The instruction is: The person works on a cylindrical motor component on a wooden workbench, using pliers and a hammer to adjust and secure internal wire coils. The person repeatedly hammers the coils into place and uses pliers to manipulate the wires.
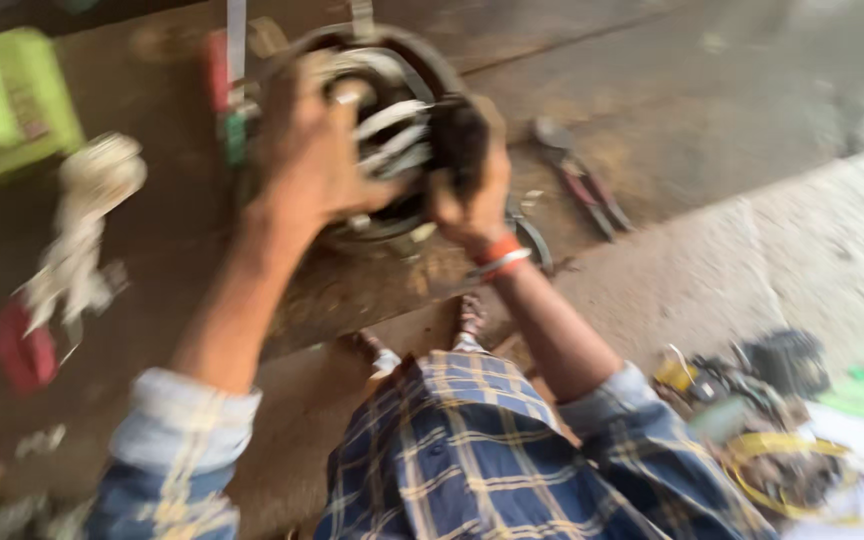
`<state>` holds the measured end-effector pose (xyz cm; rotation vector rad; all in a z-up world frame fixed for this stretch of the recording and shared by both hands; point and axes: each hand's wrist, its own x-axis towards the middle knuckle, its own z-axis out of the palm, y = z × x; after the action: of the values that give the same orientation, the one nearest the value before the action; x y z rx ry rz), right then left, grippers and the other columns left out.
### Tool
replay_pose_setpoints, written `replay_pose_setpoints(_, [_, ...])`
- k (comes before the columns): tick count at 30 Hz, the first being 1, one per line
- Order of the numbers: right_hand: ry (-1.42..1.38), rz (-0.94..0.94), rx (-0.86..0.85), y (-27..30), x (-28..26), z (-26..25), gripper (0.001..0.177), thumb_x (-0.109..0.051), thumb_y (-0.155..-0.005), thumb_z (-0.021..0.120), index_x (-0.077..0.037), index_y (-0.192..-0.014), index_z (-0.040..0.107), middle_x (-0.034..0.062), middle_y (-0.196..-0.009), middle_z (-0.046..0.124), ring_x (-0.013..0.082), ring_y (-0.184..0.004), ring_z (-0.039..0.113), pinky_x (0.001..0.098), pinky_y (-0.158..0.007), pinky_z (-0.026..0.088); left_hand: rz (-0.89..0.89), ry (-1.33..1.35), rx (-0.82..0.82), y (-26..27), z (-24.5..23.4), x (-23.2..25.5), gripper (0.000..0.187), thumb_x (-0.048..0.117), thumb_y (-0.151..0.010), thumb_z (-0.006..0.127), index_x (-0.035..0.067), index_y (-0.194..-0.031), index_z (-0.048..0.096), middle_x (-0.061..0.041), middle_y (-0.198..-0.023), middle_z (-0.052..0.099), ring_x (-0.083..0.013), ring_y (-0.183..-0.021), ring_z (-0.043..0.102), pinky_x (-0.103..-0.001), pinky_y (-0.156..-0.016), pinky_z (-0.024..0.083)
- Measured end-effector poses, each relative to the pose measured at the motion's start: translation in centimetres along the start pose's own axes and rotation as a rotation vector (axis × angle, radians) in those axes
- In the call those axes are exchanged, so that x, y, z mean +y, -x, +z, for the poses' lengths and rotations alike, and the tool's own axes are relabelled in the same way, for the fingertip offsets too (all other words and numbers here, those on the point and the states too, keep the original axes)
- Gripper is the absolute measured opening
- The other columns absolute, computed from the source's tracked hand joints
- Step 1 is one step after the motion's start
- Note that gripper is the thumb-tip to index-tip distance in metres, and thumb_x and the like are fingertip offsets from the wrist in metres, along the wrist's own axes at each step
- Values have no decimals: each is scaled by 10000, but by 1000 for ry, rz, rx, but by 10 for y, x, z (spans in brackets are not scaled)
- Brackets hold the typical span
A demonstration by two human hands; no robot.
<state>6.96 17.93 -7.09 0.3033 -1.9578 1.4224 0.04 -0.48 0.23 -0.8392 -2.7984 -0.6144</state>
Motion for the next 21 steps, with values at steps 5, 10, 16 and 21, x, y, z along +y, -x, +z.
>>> replay_pose_setpoints(5, [-66, 157, 241, 37, 16, -2, 557, -185, -953, 637, -19, -1455, 462, 148, -1435, 512, 243, -1361, 497, 352, -1190, 409, 242, 31, 353, 28, -13, 14, 331, 301, -1036, 671, -10, -1110, 757, -297, -1428, 569, -464, -1323, 574, -527, -1106, 474])
replay_pose_setpoints(10, [-559, 1188, 522, 101, 53, 13, 655, -560, -886, 569, -81, -1332, 533, 122, -1180, 589, 310, -1020, 584, 450, -867, 478, 162, 585, 258, 36, -26, 38, 738, 655, -962, 543, -23, -1245, 611, -173, -1185, 674, -334, -1082, 696, -395, -999, 555])
replay_pose_setpoints(16, [-1043, 1438, 388, 139, 90, 45, 887, -772, -1002, 498, 3, -1429, 563, 180, -1299, 626, 275, -1051, 516, 423, -930, 392, 369, 266, 330, 29, -26, 43, 765, 509, -823, 745, -53, -1296, 532, -253, -1187, 663, -358, -984, 705, -429, -916, 581])
replay_pose_setpoints(21, [-1089, 1367, 266, 131, 66, 52, 785, -644, -952, 497, -57, -1473, 523, 116, -1465, 588, 254, -1294, 573, 423, -1070, 468, 236, 392, 325, 39, -6, 26, 572, 330, -953, 778, -43, -1329, 562, -229, -1315, 671, -263, -967, 728, -336, -822, 621])
